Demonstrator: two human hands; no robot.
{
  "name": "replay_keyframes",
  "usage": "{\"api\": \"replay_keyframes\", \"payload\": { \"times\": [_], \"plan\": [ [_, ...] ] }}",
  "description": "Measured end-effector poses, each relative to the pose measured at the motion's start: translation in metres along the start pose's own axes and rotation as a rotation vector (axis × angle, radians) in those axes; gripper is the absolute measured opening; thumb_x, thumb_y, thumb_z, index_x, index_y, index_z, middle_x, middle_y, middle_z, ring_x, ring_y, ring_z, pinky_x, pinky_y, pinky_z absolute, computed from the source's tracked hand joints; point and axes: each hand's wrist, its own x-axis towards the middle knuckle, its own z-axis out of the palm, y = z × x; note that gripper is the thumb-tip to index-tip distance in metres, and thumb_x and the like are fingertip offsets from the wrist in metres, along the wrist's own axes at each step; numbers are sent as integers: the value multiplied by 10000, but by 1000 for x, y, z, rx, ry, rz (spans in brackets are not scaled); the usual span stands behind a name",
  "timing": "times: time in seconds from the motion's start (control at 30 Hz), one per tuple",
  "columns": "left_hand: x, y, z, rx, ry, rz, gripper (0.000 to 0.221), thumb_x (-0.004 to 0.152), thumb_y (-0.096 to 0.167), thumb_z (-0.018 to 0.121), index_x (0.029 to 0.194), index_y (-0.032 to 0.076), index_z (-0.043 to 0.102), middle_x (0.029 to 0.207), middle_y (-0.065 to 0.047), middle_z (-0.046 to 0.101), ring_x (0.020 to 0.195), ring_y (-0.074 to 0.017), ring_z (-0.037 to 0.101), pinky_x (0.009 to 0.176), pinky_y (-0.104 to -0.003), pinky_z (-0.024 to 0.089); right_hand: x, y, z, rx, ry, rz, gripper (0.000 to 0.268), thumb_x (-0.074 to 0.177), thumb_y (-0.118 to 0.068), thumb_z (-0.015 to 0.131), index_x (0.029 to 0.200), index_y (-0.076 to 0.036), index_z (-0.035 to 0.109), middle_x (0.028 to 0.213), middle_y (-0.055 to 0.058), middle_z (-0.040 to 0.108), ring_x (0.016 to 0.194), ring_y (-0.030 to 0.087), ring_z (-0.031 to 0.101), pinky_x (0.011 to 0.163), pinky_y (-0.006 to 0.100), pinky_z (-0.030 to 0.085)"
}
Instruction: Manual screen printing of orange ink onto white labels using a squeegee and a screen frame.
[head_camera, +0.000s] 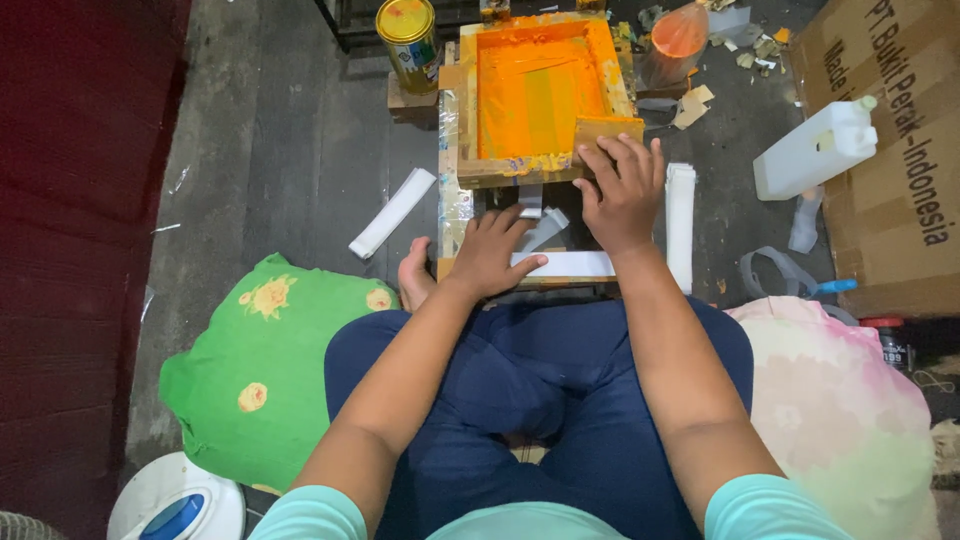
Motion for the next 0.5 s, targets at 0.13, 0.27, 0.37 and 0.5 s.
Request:
{"api": "replay_keyframes", "payload": {
  "times": [0.13,0.27,0.37,0.5],
  "plan": [
    [1,4,-5,-2,-57,-2,763,944,786,385,1434,228,559,1550,-159,476,1392,-369,460,1073,-533,343,1,-2,-2,7,1,11,504,890,-94,882,1342,-172,672,1300,74,576,1348,359,459,1174,679,148],
    [1,4,-6,37,-95,-7,711,941,787,379,1380,280,617,1473,-103,568,1377,-336,480,1075,-522,345,2,-4,-2,5,12,19,493,887,-86,899,1322,-182,687,1292,83,590,1340,352,476,1178,660,161],
    [1,2,-5,-4,-46,9,656,942,759,430,1284,266,694,1379,-90,635,1306,-318,549,1044,-500,376,2,-4,-3,0,29,10,497,873,-85,910,1310,-183,695,1280,78,596,1330,346,483,1175,657,175],
    [-1,5,-10,-61,21,70,666,896,761,525,1273,238,694,1462,-158,570,1408,-385,474,1122,-567,337,1,-2,-1,-3,32,-2,513,863,-90,914,1318,-181,695,1279,67,593,1332,342,478,1173,662,175]
  ]
}}
